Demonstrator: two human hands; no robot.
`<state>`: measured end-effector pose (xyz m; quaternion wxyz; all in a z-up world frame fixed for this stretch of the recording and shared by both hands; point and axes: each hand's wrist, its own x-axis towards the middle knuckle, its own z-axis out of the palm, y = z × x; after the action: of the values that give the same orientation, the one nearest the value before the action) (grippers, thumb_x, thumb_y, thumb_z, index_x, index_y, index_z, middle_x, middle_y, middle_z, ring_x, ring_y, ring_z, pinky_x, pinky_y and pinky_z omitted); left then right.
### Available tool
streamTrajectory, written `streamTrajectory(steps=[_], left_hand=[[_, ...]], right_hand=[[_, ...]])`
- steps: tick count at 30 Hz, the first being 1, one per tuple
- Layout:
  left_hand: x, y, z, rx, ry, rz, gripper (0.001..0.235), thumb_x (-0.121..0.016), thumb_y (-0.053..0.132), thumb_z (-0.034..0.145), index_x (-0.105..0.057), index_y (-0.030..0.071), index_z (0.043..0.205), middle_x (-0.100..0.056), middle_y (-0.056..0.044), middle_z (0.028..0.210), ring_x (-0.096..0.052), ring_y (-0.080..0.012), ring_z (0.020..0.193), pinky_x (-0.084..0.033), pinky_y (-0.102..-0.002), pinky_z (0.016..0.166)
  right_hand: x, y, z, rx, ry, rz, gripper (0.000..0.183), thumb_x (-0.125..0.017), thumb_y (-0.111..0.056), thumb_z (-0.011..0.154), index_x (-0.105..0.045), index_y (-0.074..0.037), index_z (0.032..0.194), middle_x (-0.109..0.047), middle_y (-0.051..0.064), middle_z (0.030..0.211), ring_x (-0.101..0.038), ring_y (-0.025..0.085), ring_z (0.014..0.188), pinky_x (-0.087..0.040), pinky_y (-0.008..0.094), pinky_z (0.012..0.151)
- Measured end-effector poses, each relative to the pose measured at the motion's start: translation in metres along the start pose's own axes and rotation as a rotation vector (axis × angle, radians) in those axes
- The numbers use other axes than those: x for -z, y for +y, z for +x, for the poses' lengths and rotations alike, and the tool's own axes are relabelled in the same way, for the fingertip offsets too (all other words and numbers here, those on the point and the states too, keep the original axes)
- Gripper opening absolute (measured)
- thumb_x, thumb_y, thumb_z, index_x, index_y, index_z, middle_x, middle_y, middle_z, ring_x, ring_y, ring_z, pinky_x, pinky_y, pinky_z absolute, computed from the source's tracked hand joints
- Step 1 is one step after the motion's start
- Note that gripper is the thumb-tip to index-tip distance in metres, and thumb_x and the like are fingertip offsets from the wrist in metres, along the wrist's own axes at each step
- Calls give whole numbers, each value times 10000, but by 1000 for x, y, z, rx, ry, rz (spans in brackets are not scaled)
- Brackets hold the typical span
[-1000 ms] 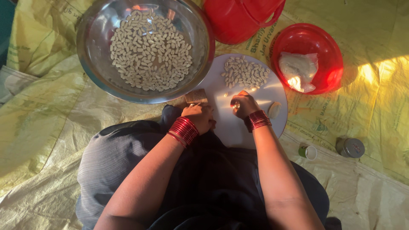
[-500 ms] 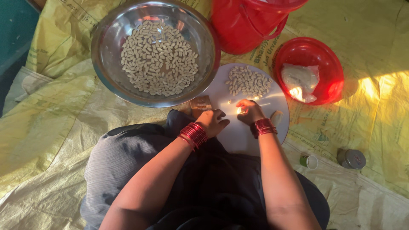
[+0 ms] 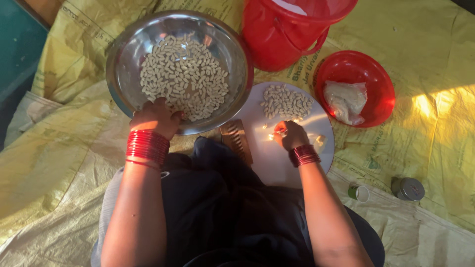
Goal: The person sits on the floor and peels nuts by hand, transferring them from a metal bowl to a white plate. The person uses both hands to pick up nuts, peel them, and place the peeled nuts on the plate.
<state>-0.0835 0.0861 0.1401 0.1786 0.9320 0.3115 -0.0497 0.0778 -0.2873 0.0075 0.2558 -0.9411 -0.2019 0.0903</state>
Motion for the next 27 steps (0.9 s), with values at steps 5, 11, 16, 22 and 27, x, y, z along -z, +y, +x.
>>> streamTrajectory(steps=[5, 11, 16, 22, 27], left_hand=[[-36, 18, 9, -36, -28, 110, 576, -743, 552, 856, -632, 133, 1234, -634, -178, 1255, -617, -417, 1164, -508, -534, 943], [-81, 49, 10, -166, -119, 148, 530, -777, 508, 820, -670, 178, 1220, -648, -103, 1283, -613, -343, 1218, -503, -499, 985], [-91, 46, 17, -190, -99, 181, 557, -776, 533, 823, -666, 171, 1232, -635, -117, 1300, -599, -365, 1219, -504, -497, 980], [-97, 44, 23, -198, -115, 193, 567, -768, 535, 821, -653, 182, 1249, -621, -108, 1318, -592, -381, 1214, -492, -508, 996], [-95, 47, 19, -207, -100, 228, 559, -741, 550, 849, -644, 197, 1271, -628, -110, 1308, -597, -379, 1207, -488, -511, 1003]], right_hand=[[-57, -73, -25, 98, 69, -54, 739, -873, -509, 720, -575, -122, 1274, -624, 259, 1223, -631, 428, 1075, -544, 501, 870], [-92, -118, -50, -67, 55, -129, 971, -819, -481, 654, -385, -200, 1477, -570, 231, 1255, -580, 450, 1145, -530, 548, 907], [-102, -99, -43, -49, 78, -43, 1044, -904, -556, 617, -410, -119, 1426, -641, 257, 1131, -613, 467, 1080, -512, 552, 929], [-108, -78, -22, -214, -187, 49, 741, -905, -534, 611, -625, -34, 1080, -713, 204, 1074, -688, 364, 1026, -551, 450, 908], [-106, -47, -9, -166, -120, 237, 452, -745, -373, 799, -657, -20, 1069, -741, 190, 1028, -719, 304, 943, -558, 409, 839]])
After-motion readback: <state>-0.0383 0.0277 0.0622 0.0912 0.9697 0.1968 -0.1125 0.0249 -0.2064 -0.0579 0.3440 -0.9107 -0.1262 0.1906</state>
